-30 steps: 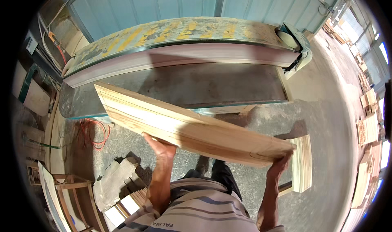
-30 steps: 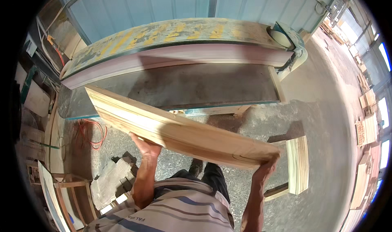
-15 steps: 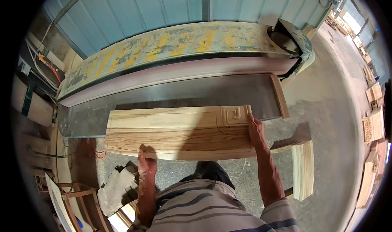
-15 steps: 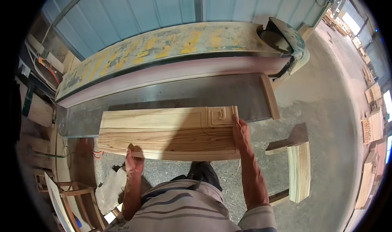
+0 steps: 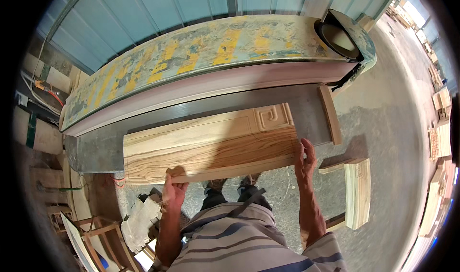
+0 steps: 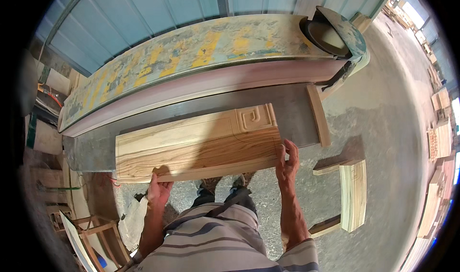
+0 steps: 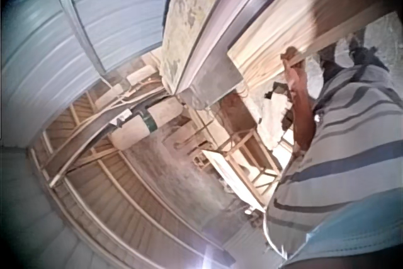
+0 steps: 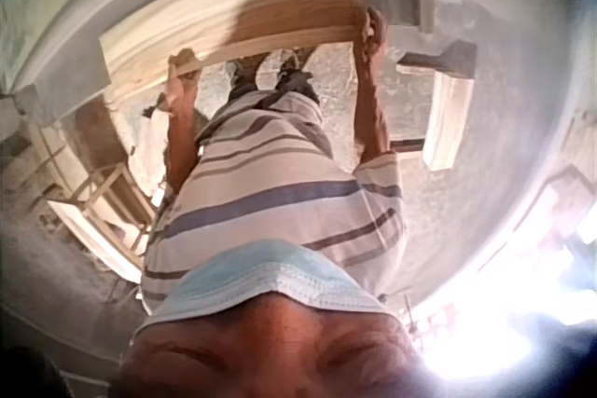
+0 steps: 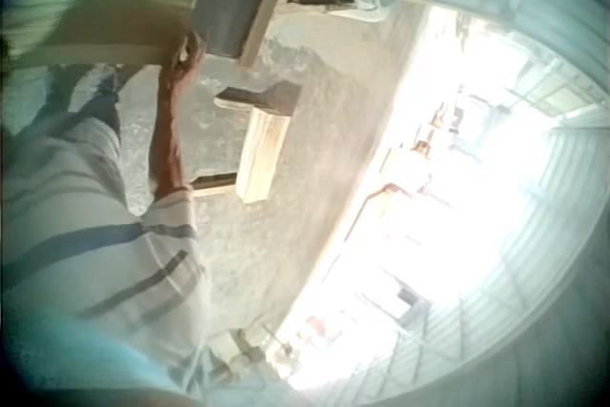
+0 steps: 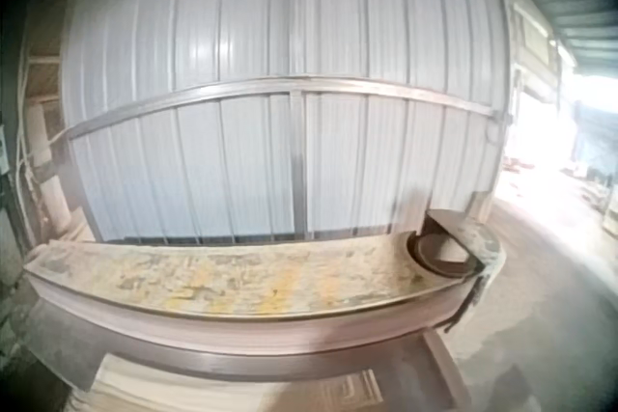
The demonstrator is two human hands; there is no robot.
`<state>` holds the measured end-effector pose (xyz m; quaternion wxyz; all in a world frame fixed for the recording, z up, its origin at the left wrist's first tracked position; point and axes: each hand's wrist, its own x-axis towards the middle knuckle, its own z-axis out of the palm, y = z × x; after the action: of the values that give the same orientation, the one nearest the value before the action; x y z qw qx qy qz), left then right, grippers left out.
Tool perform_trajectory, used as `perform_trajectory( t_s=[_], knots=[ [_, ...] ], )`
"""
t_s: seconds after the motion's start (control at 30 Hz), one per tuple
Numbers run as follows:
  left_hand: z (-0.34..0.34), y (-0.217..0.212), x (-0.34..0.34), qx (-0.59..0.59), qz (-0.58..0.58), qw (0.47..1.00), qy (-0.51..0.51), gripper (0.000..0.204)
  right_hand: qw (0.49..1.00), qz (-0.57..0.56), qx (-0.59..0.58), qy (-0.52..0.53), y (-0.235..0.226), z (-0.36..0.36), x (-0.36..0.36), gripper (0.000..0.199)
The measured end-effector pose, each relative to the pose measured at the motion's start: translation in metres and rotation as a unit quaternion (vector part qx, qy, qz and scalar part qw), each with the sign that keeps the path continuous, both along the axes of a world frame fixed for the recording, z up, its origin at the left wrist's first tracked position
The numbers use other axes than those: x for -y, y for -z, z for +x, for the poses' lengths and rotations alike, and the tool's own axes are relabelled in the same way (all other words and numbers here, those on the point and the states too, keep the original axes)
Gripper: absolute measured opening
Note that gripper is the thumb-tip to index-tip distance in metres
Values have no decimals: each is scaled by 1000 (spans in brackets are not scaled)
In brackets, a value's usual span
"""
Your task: The person uses a belt sander to smooth the surfaces and edges of rectangular wooden planks. They handle the planks one at a time, pressing them against the moving belt and flipping them to sand different sides. The person stacks the finished planks on a nearby wooden stool.
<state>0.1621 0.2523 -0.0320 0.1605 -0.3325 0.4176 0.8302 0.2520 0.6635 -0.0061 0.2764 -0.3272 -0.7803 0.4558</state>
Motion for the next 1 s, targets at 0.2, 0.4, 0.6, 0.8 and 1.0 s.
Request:
perform_trajectory(
  t_s=[0.2,0.4,0.6,0.8,1.0],
  knots=[
    [-24,6,18,48,-5,969,244,59,995,-4,-72,66,29,-16,6,25],
    [-38,3,106,74,-354,920,148,76,992,-1,-18,124,25,-23,10,29],
    [-78,-10,162,24,-438,892,105,80,981,-74,-133,118,32,-34,10,31],
    [-94,-11,168,51,-466,873,135,89,987,-47,-59,140,21,-61,5,36],
    [-109,-32,155,10,-477,864,159,78,986,-59,-77,139,18,-69,11,39]
  ],
)
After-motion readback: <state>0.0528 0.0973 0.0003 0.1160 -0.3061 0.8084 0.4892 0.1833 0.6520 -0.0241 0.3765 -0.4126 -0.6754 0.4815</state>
